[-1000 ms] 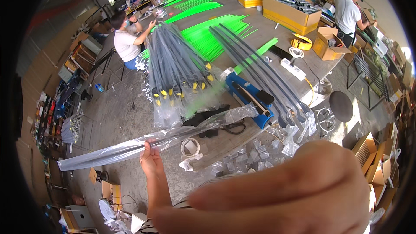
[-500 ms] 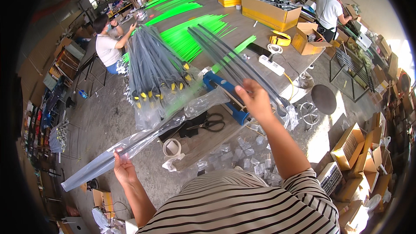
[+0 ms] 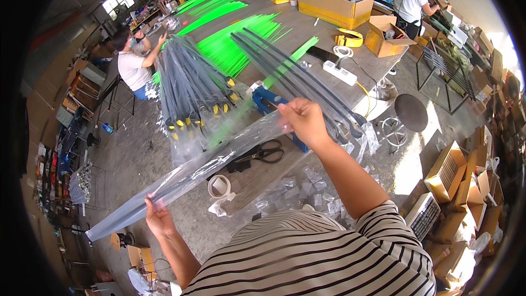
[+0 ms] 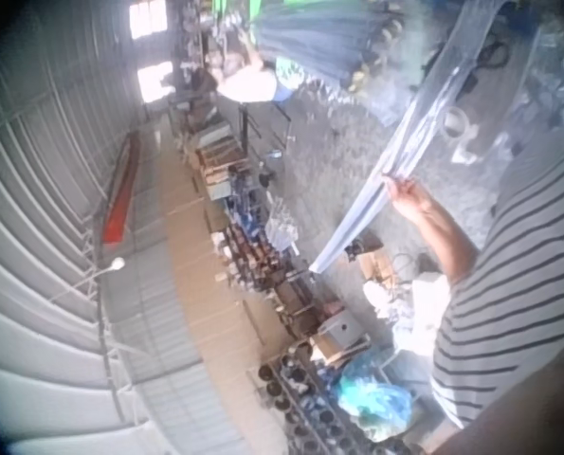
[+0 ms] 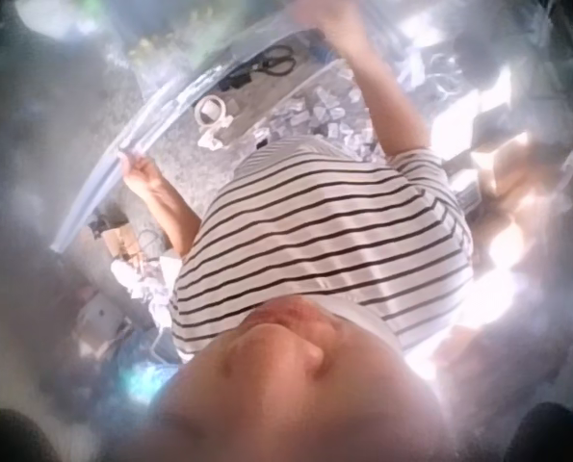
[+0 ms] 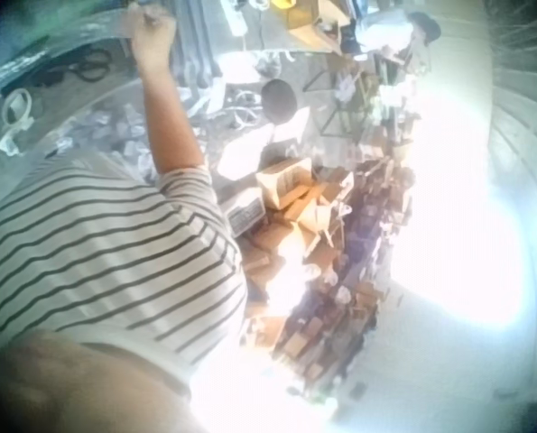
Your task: The person wraps long, dark poles with clear plastic film using a handheld wrapping machine. They repeatedly pick up poles, feed them into the machine, and rotate the handle to apply the film before placing the wrapped poles on a table.
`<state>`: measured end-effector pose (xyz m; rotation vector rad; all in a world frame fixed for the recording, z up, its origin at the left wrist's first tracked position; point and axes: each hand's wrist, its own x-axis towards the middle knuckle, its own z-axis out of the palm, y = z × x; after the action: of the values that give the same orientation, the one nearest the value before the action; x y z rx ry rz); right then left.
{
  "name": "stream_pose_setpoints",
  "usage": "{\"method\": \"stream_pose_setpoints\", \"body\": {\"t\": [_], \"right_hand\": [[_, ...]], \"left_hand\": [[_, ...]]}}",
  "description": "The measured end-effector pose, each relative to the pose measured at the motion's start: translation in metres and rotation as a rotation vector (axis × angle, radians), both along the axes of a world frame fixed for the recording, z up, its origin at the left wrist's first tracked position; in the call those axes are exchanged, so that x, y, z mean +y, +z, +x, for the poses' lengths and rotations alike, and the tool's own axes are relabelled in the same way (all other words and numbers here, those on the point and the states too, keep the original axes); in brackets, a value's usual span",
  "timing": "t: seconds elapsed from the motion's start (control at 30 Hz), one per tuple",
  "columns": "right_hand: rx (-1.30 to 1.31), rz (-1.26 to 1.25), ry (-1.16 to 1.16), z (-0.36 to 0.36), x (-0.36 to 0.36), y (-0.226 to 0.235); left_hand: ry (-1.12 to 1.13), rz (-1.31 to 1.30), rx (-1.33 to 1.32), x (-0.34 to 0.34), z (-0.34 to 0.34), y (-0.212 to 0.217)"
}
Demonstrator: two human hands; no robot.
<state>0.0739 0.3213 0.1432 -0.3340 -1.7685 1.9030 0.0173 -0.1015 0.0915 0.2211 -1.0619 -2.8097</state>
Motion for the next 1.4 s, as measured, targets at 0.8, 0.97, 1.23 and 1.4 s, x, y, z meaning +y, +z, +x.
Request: {"method": "stream_pose_setpoints", "body": {"t": [0.8, 0.97, 1.23, 1.4], "right_hand": [[0.127, 0.014, -0.347, 0.02, 0.036, -0.032], [-0.081, -0.076, -0.175, 0.021, 0.014, -0.017], [-0.095, 0.024, -0.062, 0.01, 0.014, -0.012], [-0.119, 0.442, -0.301, 0.014, 0.016, -0.022]], "left_hand": [[-0.069, 0.025, -0.083, -0.004, -0.009, -0.004], [-0.079, -0.006, -0.082, 0.0, -0.013, -0.009], [-0.083, -0.042, -0.131, 0.013, -0.015, -0.011], [-0.077, -0.031, -0.154, 0.022, -0.011, -0.012]]}}
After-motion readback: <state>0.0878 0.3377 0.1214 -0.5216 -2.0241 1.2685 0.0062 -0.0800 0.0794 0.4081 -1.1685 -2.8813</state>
